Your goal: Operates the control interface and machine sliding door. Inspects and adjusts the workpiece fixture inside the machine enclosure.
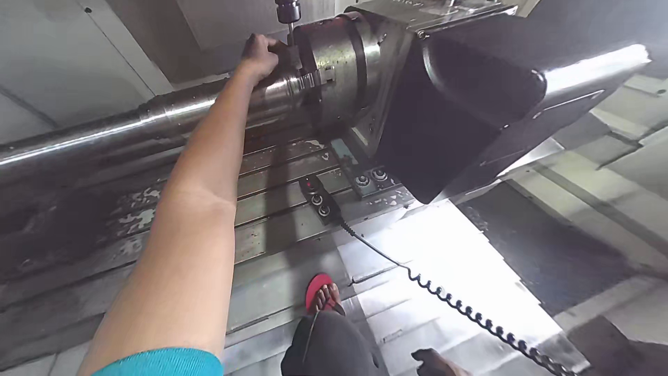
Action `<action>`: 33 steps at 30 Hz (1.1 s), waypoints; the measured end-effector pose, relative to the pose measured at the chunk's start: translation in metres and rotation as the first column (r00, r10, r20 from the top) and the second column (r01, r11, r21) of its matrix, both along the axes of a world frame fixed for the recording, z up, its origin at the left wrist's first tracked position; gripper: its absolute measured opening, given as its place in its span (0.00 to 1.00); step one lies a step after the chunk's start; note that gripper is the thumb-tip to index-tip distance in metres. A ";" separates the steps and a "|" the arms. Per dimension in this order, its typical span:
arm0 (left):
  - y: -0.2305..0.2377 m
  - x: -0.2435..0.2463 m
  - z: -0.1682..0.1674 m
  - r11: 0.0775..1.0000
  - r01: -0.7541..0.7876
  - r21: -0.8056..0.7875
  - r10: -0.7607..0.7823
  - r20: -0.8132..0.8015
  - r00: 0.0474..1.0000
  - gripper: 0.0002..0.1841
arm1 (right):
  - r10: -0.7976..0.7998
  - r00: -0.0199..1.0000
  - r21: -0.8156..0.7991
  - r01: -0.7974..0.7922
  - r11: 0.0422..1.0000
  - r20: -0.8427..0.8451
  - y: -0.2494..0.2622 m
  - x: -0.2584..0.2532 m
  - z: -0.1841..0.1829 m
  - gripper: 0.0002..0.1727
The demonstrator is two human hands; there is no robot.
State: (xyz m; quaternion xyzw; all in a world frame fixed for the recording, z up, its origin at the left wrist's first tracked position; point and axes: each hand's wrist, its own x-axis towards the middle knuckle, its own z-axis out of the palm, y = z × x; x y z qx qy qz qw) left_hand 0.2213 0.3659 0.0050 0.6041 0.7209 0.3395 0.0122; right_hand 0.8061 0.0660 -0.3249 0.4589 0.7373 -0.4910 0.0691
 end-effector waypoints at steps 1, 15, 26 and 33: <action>0.000 0.000 0.000 1.000 0.014 0.002 -0.014 0.003 1.000 0.16 | 0.011 1.000 0.018 -0.011 1.000 -0.012 0.001 -0.004 -0.001 0.23; 0.008 -0.007 0.001 0.999 0.039 -0.013 -0.040 -0.034 0.999 0.17 | 0.037 0.997 0.020 -0.036 0.999 -0.063 0.013 -0.036 -0.007 0.23; 0.007 -0.008 0.002 0.998 0.059 0.031 -0.056 -0.084 0.995 0.16 | 0.058 0.970 0.263 0.007 0.965 -0.238 0.022 -0.059 0.008 0.17; 0.009 -0.008 -0.001 1.000 0.017 0.008 -0.017 -0.042 0.999 0.15 | 0.039 0.970 0.259 0.025 0.966 -0.239 0.016 -0.065 0.011 0.18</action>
